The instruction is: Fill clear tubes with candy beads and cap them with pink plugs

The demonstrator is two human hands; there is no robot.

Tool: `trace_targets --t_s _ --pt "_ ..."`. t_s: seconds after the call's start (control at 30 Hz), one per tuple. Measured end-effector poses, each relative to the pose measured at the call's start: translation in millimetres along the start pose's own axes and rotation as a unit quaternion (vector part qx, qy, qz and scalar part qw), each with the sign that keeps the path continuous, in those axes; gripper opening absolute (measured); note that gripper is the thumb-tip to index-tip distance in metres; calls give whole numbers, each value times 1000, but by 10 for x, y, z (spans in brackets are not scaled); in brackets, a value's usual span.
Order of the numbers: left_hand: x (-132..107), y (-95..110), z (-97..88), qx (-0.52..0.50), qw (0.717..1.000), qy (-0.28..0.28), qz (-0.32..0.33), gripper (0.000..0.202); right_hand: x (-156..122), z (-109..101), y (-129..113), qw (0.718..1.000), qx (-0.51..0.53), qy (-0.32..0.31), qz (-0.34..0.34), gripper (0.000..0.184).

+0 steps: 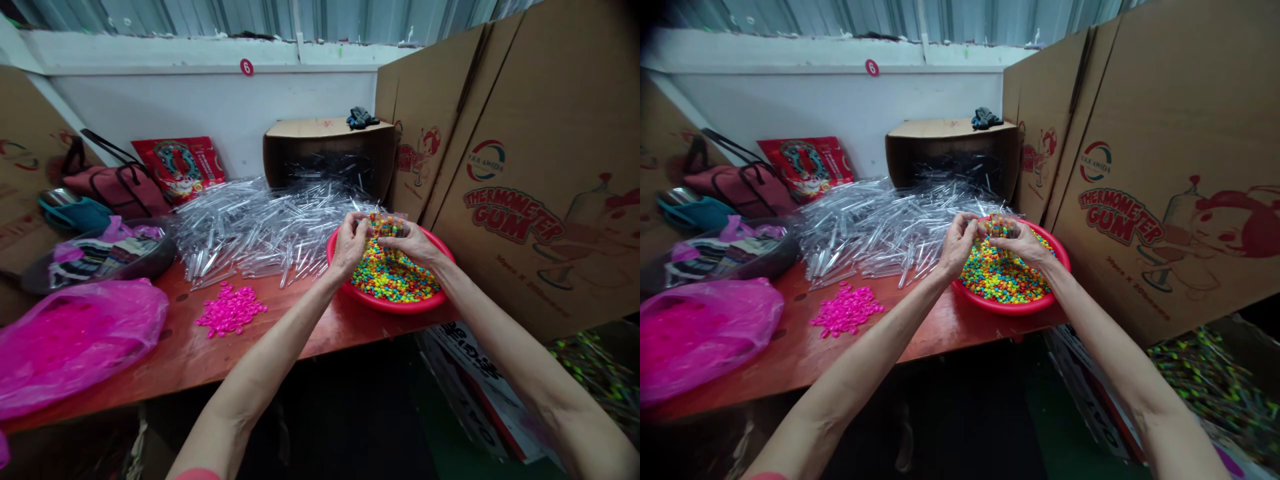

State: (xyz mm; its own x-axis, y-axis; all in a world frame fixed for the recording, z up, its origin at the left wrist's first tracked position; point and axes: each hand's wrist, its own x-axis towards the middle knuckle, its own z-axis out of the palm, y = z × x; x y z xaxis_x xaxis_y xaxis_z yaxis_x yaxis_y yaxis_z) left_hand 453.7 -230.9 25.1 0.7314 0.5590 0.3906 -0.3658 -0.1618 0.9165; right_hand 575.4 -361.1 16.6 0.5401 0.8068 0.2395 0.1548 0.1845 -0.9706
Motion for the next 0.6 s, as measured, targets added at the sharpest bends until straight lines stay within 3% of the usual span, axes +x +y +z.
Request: trace_targets --t_s 0.13,0.27,0.43,0.6 --pt "4 -15 -1 72 997 -27 4 20 -14 -21 49 1000 -27 -4 2 57" --pt "3 -81 54 57 997 -44 -7 24 -9 3 65 999 -43 -19 2 62" --pt "18 -91 26 15 1000 -11 1 22 -4 -4 53 999 -47 -18 7 55" --pt "187 92 -112 21 998 60 27 21 -1 -53 40 997 -71 -13 -12 37"
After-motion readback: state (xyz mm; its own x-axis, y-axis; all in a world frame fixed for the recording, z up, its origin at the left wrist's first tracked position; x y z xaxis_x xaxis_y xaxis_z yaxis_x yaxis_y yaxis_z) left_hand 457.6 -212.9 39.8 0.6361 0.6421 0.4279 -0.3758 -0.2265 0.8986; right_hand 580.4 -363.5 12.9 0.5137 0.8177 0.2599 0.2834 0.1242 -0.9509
